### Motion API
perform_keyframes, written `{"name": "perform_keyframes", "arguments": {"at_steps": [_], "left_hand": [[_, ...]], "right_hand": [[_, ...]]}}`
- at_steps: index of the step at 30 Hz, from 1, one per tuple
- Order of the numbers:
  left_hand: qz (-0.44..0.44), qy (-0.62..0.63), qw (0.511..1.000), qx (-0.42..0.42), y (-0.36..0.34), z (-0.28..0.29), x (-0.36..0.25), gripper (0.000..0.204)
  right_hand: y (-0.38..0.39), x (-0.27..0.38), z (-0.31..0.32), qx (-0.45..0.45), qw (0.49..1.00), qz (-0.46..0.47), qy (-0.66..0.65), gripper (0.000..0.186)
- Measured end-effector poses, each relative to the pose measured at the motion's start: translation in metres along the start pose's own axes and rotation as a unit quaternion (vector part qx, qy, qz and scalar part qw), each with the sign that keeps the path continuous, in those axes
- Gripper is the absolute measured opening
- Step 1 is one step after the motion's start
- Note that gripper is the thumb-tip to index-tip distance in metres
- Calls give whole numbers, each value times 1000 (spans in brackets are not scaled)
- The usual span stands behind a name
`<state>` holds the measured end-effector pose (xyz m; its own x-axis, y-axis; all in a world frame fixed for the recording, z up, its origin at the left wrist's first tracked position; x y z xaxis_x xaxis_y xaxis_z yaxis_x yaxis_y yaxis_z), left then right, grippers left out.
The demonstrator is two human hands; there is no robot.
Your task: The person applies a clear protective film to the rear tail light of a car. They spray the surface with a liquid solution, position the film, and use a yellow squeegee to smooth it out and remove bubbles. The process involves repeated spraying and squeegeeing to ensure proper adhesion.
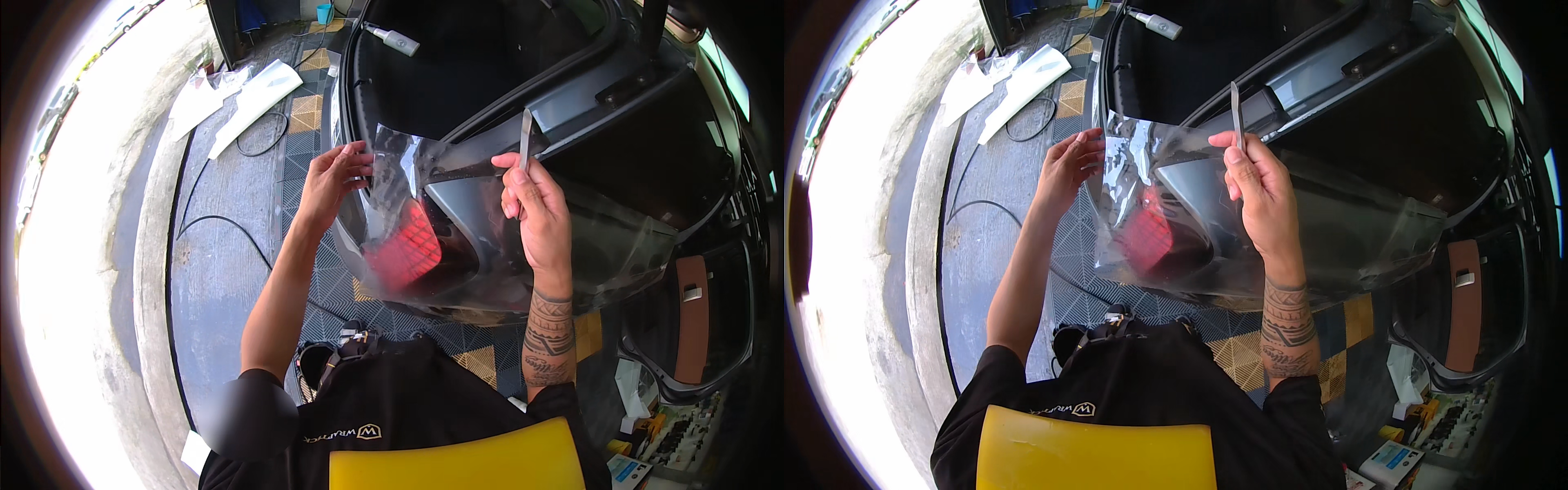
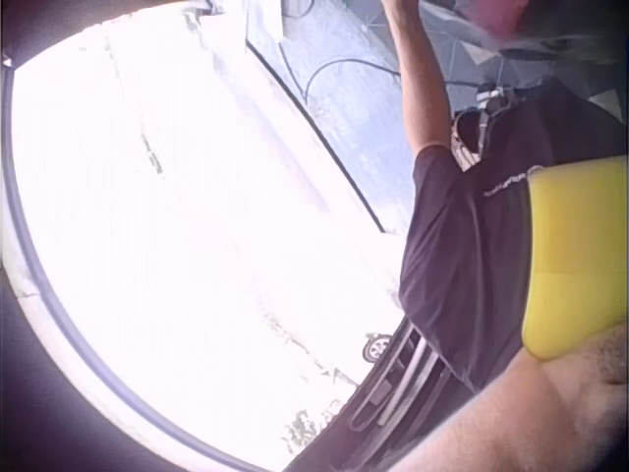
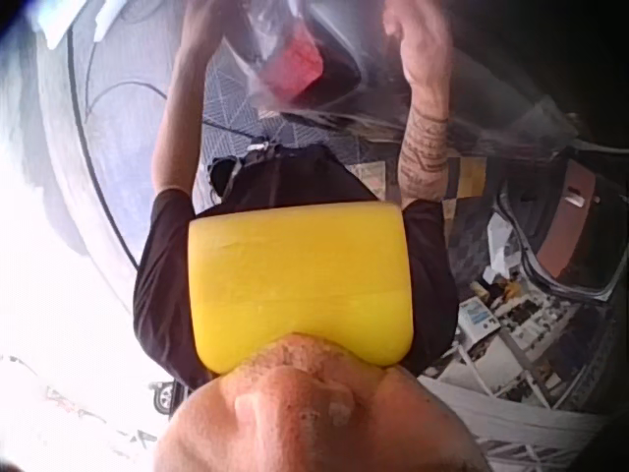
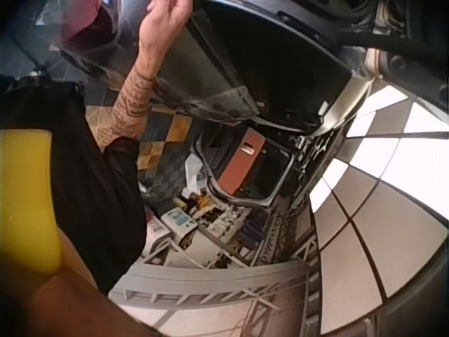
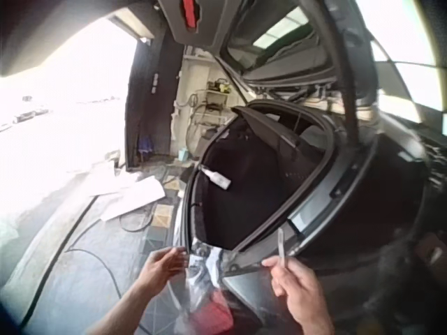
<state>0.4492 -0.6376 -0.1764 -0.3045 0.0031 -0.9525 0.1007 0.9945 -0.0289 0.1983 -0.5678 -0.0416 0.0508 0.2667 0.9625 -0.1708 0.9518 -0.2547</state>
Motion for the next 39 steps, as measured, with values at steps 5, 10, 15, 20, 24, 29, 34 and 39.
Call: {"name": "perform_keyframes", "arguments": {"at_steps": [5,10,15,20,24,29,34,39], "left_hand": [[-5,92,989,112,-19,-25,-5,37],[-101,19,991,89,1,-23,-19,41],[-124,-2,982,139,4,-23,-15,50],[-98,-1,983,156,3,-21,-16,57],[-107,-27,982,156,8,-21,-19,62],[-145,-97,975,137,21,-23,-43,61],[-185,-170,962,104,31,-24,-59,62],[-183,-219,955,82,40,-28,-70,63]], "right_hand": [[-21,-6,-24,-35,986,41,157,26],[-16,-5,-34,-31,988,-47,146,34],[-16,4,-25,21,966,22,257,29],[-23,13,-44,19,912,172,371,9],[-27,9,-50,33,891,170,420,12],[-26,11,-68,61,808,307,499,26],[-25,8,-75,62,808,323,490,26],[-22,6,-75,56,815,321,480,28]]}}
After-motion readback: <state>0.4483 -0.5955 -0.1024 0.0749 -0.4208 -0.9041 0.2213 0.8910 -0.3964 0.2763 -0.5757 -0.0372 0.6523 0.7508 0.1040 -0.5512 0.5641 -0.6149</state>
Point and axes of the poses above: each hand's wrist, its own y-axis away from the middle knuckle, its own z-axis out of the back of the hand, x = y × z, the point moved 7 cm from there along -y, towards the middle knuckle, and after that the axes turned 5 degrees about -y, right-handed, at the moved point
